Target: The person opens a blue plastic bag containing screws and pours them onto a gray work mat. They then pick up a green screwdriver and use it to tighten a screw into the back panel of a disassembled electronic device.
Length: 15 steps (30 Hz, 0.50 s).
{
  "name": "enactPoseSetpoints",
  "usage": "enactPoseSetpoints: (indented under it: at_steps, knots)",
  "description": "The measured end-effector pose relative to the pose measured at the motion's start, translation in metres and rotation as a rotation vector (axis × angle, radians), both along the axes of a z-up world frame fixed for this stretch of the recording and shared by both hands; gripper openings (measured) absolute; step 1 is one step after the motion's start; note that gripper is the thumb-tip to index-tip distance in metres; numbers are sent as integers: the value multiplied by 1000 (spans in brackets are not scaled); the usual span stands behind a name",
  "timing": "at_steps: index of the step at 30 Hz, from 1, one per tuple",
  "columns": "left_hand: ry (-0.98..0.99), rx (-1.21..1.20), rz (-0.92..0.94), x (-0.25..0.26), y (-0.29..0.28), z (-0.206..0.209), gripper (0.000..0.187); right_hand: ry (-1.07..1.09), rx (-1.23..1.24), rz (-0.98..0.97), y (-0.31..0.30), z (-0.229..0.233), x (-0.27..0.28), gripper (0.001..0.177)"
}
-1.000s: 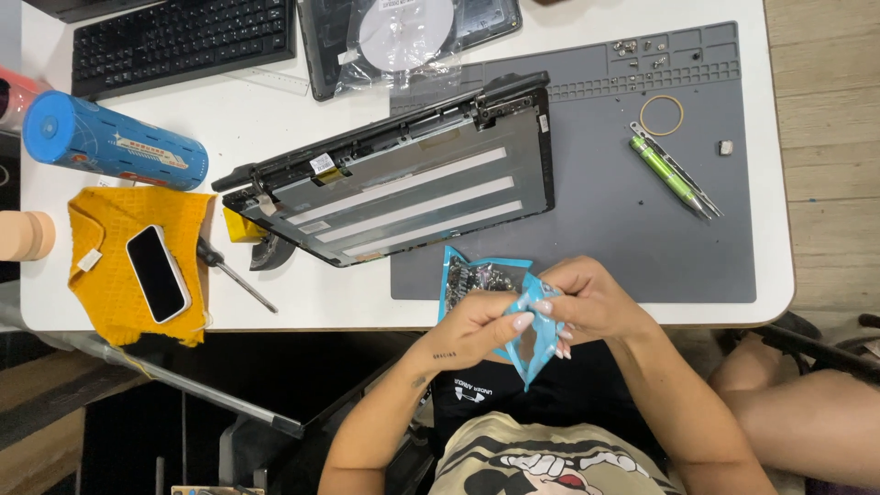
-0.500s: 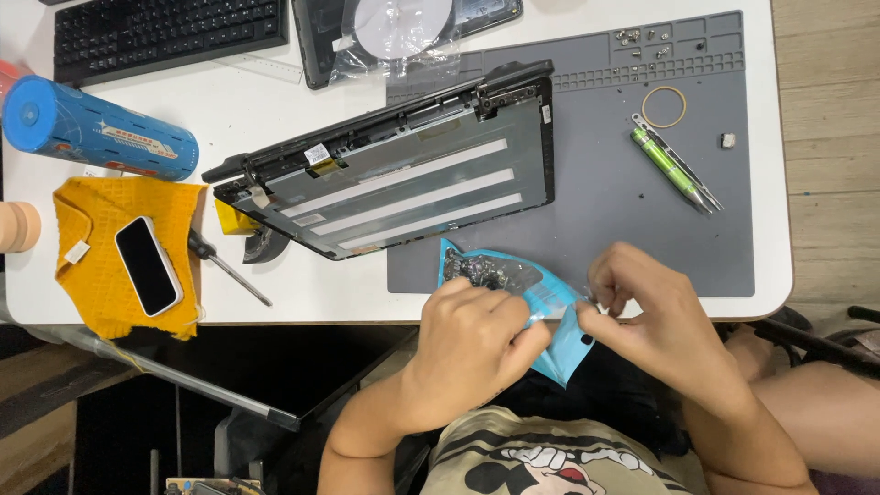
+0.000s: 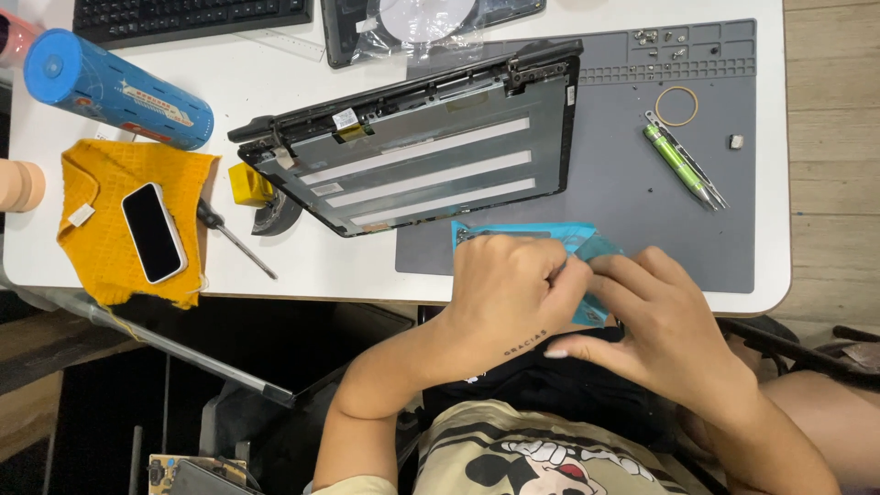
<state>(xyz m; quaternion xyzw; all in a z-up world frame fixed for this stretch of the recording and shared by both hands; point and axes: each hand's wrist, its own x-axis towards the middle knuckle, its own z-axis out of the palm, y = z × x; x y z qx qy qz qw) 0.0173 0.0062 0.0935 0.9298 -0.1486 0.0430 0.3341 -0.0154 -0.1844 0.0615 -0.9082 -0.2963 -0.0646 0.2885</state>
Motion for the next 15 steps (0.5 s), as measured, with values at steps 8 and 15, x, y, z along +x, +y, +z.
enactPoseSetpoints:
  at_steps: [8, 15]
  knots:
    - [149, -204, -110, 8, 27, 21, 45, -175, -77, -43, -1, -2, 8, 35]
    - [187, -195, 2, -12, 90, -70, 50, 124, 212, -189, -33, -42, 9, 11]
